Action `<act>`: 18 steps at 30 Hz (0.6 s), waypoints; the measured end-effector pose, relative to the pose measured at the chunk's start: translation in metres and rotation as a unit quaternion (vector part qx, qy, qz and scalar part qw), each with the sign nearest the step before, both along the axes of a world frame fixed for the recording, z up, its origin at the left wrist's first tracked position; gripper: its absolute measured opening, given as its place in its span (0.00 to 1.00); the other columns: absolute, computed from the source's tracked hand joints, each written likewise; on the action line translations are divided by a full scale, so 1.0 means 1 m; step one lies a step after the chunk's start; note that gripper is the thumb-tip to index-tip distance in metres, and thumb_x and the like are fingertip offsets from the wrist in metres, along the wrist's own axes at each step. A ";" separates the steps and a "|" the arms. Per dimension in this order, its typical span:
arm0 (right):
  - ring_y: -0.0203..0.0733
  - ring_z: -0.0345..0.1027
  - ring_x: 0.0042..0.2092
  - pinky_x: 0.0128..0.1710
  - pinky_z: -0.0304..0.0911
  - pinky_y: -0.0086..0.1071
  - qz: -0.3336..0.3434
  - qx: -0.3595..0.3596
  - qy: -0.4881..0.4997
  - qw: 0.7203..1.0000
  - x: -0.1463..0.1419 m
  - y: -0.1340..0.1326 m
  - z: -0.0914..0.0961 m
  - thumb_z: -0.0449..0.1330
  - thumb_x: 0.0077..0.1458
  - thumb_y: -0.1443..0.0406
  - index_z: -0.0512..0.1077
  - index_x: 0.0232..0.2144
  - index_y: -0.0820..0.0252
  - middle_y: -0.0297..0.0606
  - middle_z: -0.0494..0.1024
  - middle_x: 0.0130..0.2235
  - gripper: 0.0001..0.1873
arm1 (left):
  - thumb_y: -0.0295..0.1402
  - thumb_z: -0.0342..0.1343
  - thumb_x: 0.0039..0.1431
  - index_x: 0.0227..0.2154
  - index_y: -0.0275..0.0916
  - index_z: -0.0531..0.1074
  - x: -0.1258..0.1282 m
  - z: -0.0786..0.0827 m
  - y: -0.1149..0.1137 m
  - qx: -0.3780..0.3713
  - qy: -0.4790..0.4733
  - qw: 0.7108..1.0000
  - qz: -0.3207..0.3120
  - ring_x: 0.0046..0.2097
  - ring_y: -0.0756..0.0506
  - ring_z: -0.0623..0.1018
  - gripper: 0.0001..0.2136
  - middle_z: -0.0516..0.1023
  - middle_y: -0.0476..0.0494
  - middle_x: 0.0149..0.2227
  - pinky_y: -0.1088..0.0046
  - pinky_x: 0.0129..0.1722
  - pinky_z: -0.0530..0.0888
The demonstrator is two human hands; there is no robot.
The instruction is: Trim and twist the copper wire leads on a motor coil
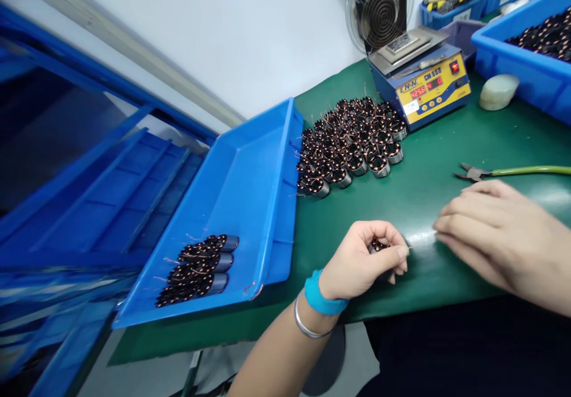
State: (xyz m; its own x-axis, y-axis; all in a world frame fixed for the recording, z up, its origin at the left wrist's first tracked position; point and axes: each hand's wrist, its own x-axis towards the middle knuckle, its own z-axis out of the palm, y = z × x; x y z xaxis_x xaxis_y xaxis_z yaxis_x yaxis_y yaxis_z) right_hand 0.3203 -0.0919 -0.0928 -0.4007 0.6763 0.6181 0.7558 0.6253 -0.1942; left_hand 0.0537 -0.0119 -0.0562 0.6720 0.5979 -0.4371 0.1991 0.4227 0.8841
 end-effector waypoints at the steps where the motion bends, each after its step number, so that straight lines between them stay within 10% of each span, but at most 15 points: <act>1: 0.42 0.81 0.42 0.54 0.69 0.43 0.024 0.014 -0.016 0.999 -0.010 0.001 0.001 0.59 0.82 0.69 0.78 0.52 0.55 0.36 0.88 0.45 0.08 | 0.46 0.85 0.48 0.26 0.37 0.76 0.001 -0.002 0.001 -0.005 -0.002 1.000 0.003 0.24 0.53 0.74 0.24 0.79 0.49 0.24 0.79 0.25 0.74; 9: 0.42 0.79 0.37 0.50 0.70 0.43 0.018 0.032 0.003 0.999 -0.026 0.013 -0.001 0.52 0.83 0.69 0.74 0.44 0.54 0.33 0.84 0.38 0.14 | 0.48 0.87 0.45 0.27 0.37 0.76 0.002 -0.012 0.002 -0.041 -0.008 0.999 0.005 0.27 0.53 0.77 0.26 0.81 0.48 0.26 0.80 0.26 0.76; 18: 0.37 0.76 0.30 0.31 0.69 0.29 0.109 -0.242 0.205 0.942 -0.047 0.024 0.021 0.60 0.83 0.56 0.78 0.34 0.55 0.33 0.82 0.32 0.21 | 0.49 0.89 0.42 0.31 0.38 0.76 0.001 -0.017 0.003 -0.024 -0.017 0.998 -0.054 0.25 0.53 0.77 0.29 0.80 0.50 0.26 0.79 0.25 0.74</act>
State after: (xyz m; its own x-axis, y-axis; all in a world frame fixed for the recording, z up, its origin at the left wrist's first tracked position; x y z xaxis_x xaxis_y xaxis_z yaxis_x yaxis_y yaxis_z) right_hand 0.2728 -0.0674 -0.0721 -0.3574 0.8483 0.3908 0.4190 0.5196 -0.7446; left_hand 0.0548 -0.0092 -0.0735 0.7463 0.4998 -0.4396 0.2160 0.4429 0.8702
